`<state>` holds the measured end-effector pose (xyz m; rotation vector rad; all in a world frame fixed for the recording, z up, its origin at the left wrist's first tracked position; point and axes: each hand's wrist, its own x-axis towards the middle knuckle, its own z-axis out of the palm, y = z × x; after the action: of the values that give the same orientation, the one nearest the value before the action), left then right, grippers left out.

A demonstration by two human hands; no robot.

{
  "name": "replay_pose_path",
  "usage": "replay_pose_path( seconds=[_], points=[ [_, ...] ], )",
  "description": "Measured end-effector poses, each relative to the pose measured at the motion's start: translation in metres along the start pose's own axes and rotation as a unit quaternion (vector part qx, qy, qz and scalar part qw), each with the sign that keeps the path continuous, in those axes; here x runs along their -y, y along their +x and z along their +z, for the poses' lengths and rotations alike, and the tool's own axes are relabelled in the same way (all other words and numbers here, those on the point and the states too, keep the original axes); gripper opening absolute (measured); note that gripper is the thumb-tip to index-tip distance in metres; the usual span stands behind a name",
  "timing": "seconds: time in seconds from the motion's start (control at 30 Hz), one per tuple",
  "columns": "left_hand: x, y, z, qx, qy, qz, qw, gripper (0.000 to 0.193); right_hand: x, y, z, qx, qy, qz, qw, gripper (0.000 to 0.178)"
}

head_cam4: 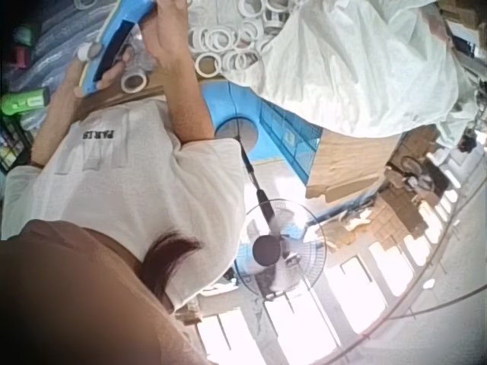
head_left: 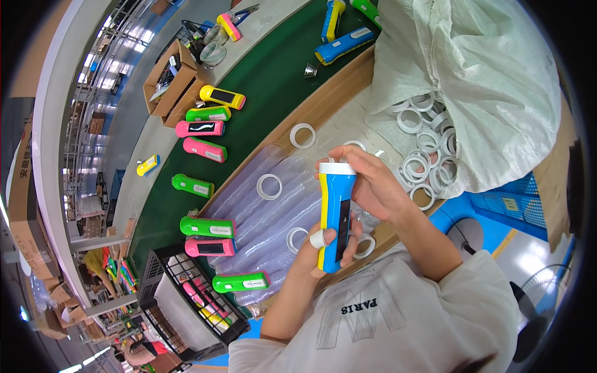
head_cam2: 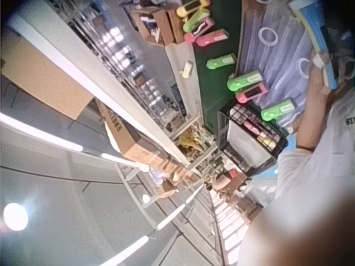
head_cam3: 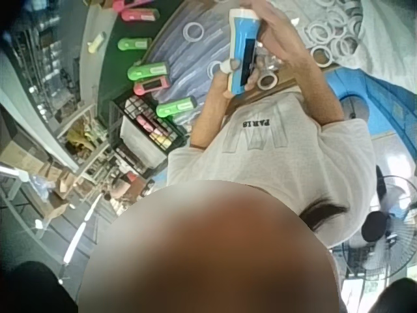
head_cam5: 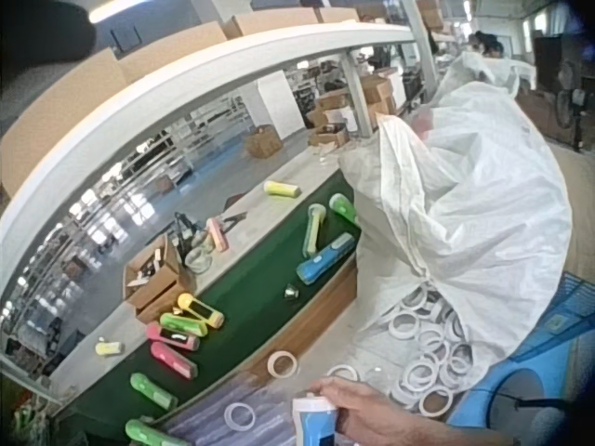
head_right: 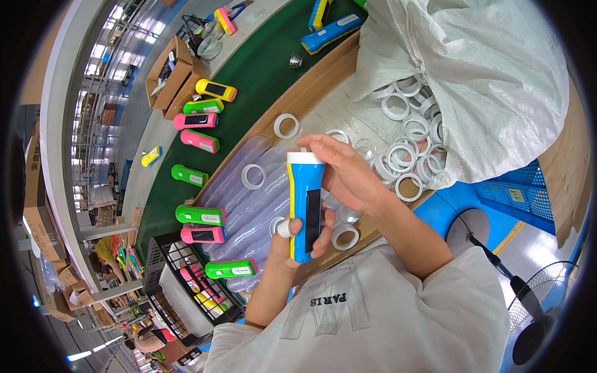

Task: Assembling the lens caps and rings onto flashlight bodies on a factory assembly line.

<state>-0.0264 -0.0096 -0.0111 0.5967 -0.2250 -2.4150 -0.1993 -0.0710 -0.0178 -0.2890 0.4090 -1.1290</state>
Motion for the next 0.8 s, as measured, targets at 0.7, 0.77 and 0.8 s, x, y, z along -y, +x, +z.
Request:
replay_pose_path(
  seconds=[0.7, 0.77, 0.8],
  points=[
    [0.038, -0.012, 0.027, 0.16, -0.183, -0.036, 0.969, 0.068, -0.021, 0.005, 0.012, 0.205, 0.228, -0.055, 0.95, 0.028],
    [0.039, -0.015, 0.026, 0.177, -0.175, -0.035, 0.968, 0.071, -0.025, 0.002, 0.012, 0.223, 0.24, -0.061, 0.943, 0.028],
    [0.038, -0.016, 0.029, 0.164, -0.17, -0.033, 0.971, 0.066, -0.025, 0.0, 0.013, 0.205, 0.247, -0.06, 0.945, 0.031]
  ],
)
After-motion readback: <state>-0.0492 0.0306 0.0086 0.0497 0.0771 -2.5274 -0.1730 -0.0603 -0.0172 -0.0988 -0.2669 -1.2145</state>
